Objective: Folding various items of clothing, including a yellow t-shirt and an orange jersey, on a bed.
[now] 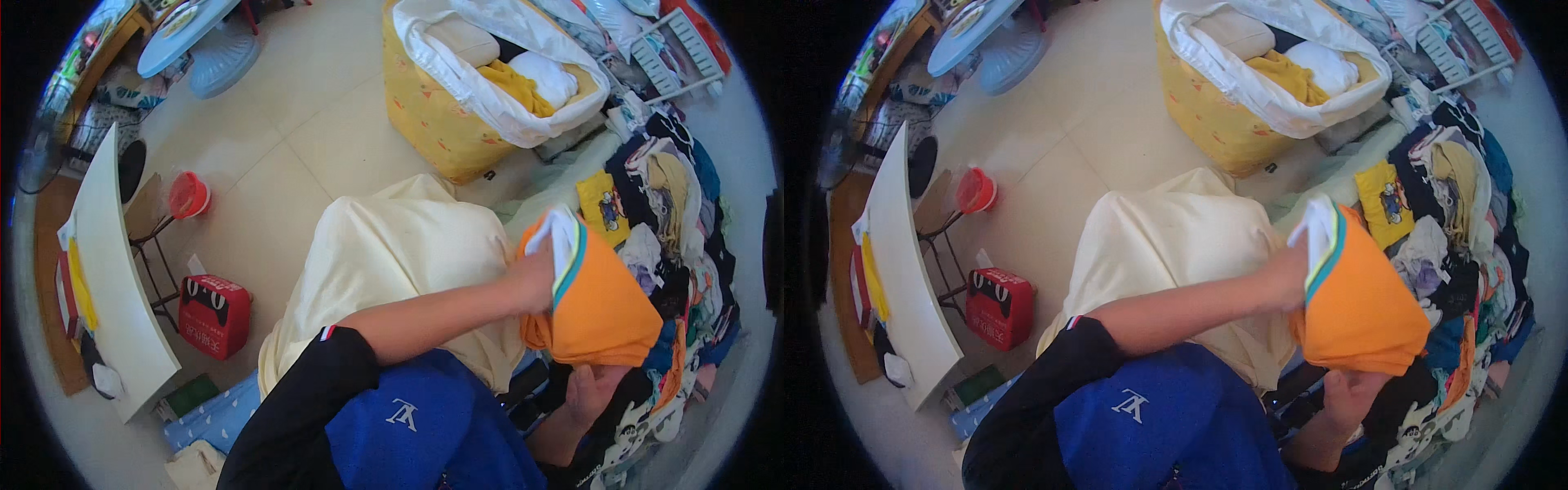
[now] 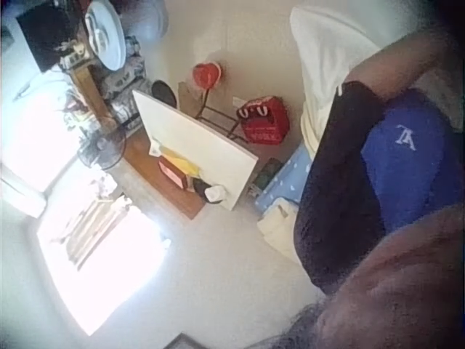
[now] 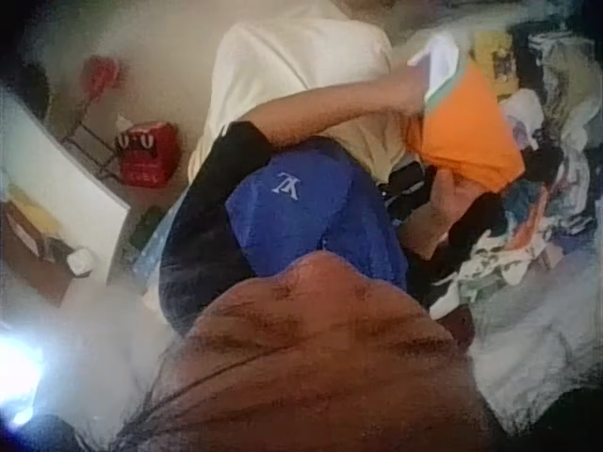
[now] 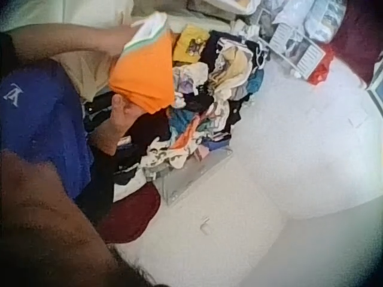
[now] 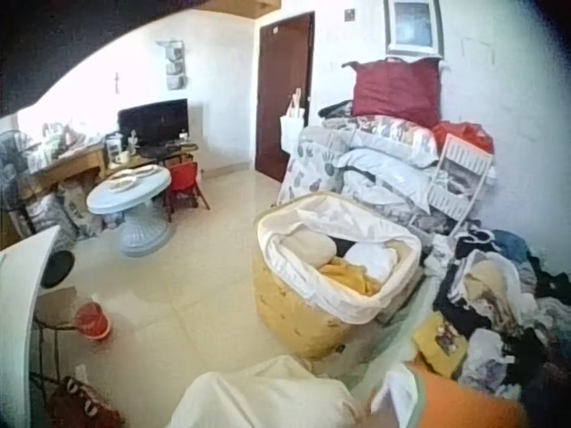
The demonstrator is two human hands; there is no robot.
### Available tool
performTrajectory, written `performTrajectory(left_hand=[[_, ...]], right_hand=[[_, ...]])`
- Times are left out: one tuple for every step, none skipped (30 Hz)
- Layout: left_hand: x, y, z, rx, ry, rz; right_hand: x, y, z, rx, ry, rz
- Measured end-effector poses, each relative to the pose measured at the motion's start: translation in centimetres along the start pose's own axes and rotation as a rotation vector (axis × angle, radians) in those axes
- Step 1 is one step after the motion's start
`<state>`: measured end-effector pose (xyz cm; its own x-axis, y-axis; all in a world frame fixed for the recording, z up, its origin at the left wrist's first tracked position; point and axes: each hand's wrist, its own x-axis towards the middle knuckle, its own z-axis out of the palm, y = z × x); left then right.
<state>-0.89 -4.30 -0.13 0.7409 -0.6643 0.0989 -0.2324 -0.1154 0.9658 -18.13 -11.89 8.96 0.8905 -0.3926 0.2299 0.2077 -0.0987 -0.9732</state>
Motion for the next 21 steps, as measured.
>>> performTrajectory(left_hand=[[0.7,-0.6,-0.3,-0.003,0.214,0.187],[1.2,-0.3,-1.1,-0.003,0.21,0.186],[1.7,0.9,-2.3,-0.253,0.262,0.134],[2.0,1.8,-2.9,-0.502,0.313,0.076],[2.0,2.4,-2.9,-0.503,0.311,0.078],[2.0,3.0,-2.8,-0.668,0.313,0.059],[1.9,3.3,-2.6,-0.833,0.313,0.039],[1.3,3.0,-2.0,-0.827,0.322,0.037],[0.2,2.6,-0.8,-0.934,0.243,-0.003],[-0.8,2.0,0.3,-1.041,0.164,-0.044],[-1.4,0.0,2.3,-0.977,0.101,-0.069],[-1.6,-1.8,3.7,-0.915,0.034,-0.095],[-1.7,-2.0,3.4,-0.911,0.046,-0.098],[-1.9,-2.0,3.1,-0.887,0.018,-0.083],[-2.0,-1.7,3.1,-0.863,-0.007,-0.069],[-2.1,-2.1,2.3,-0.838,-0.031,-0.056],[-4.0,-2.4,0.1,-0.809,-0.069,-0.042],[-3.9,-1.9,1.1,-0.779,-0.107,-0.029],[-3.6,-2.1,0.1,-0.748,-0.147,-0.017],[-2.5,-2.3,-0.9,-0.724,-0.175,-0.005],[-1.1,-2.5,-1.8,-0.697,-0.199,0.006]], right_hand=[[-0.1,0.2,0.0,0.09,0.123,0.104],[0.2,0.2,-0.1,0.09,0.127,0.106],[0.6,0.0,-0.4,0.377,0.18,0.261],[0.8,-0.1,-0.5,0.665,0.228,0.416],[0.5,0.3,-0.6,0.664,0.23,0.414],[0.1,1.2,-0.4,0.807,0.019,0.449],[-0.2,1.8,-0.5,0.943,-0.197,0.482],[-0.4,1.0,1.6,0.792,-0.114,0.462],[-0.8,0.9,2.4,0.796,-0.119,0.465],[-1.2,0.8,2.9,0.543,-0.04,0.297],[-1.5,0.7,3.4,0.289,0.028,0.13],[-1.4,0.7,3.4,0.292,0.019,0.134],[-1.4,0.8,3.4,0.233,-0.109,0.114],[-1.3,0.8,3.4,0.173,-0.24,0.091],[-1.2,0.8,3.5,0.114,-0.372,0.067],[-1.1,0.8,3.5,0.056,-0.505,0.041],[-1.1,0.7,3.2,-0.002,-0.623,0.007],[-1.2,0.5,3.0,-0.062,-0.74,-0.028],[-1.4,0.4,2.7,-0.122,-0.855,-0.065],[-1.6,0.2,3.1,-0.115,-0.867,-0.065],[-1.8,0.0,3.5,-0.157,-0.905,-0.012]])
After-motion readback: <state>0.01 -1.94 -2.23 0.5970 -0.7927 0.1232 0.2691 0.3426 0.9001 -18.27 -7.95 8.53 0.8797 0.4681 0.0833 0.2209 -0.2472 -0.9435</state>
